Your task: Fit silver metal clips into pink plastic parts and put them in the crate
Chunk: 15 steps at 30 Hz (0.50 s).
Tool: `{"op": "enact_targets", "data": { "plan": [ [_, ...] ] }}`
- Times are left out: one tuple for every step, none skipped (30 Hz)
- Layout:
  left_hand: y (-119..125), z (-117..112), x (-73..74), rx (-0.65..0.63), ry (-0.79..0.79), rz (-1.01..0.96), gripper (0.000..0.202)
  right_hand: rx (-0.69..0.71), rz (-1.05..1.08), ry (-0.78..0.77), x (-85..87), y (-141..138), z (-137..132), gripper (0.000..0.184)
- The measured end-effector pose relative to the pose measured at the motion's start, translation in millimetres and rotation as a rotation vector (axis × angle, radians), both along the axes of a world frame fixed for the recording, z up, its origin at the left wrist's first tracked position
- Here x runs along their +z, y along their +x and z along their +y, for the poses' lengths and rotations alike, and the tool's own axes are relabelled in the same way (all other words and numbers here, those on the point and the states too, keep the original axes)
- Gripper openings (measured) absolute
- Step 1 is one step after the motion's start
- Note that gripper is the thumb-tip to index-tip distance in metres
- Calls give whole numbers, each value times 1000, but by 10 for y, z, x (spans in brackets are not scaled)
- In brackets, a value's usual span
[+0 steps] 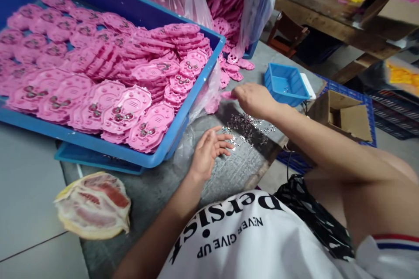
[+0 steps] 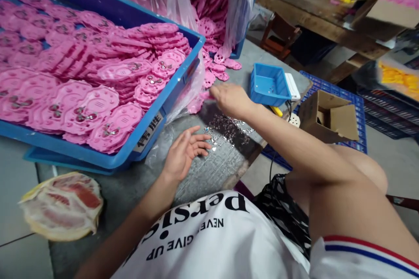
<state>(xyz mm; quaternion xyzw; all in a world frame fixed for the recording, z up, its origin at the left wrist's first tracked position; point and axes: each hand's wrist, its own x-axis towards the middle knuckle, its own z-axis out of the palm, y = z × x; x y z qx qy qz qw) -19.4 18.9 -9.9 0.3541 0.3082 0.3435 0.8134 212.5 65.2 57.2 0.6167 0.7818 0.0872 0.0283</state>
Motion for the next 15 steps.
{"op": "enact_targets", "data": {
  "plan": [
    [1,-2,4,-36,-43,-33,63,100,38,7,20,-92,-188,30],
    [5,-11,6,-90,-84,-66,68,218,68,-2,23,-186,-383,30],
    [12,-26,5,-158,-119,-91,70,323,95,-6,6,-276,-575,30],
    [19,-49,3,-224,-146,-104,69,400,116,-13,-27,-355,-756,30],
    [25,-75,-1,-278,-161,-103,63,452,139,-14,-70,-415,-918,30],
    [30,-103,-3,-310,-166,-90,54,468,174,-6,-118,-451,-1058,29],
    [33,-127,-5,-320,-166,-72,45,462,230,3,-162,-457,-1176,26],
    [33,-147,-6,-308,-161,-55,38,440,308,12,-196,-433,-1273,24],
    [30,-159,-4,-288,-152,-46,35,397,397,22,-216,-377,-1354,23],
    [26,-163,-2,-267,-143,-45,35,331,487,40,-221,-296,-1422,23],
    [22,-160,2,-247,-133,-49,36,237,562,63,-214,-194,-1481,24],
    [17,-153,6,-228,-124,-52,36,112,607,94,-200,-81,-1533,23],
    [14,-143,9,-209,-117,-53,37,-44,620,125,-187,32,-1580,20],
    [12,-133,12,-195,-116,-50,36,-208,605,130,-181,137,-1622,17],
    [12,-125,14,-183,-121,-44,35,-362,576,104,-184,223,-1658,14]
  ]
}}
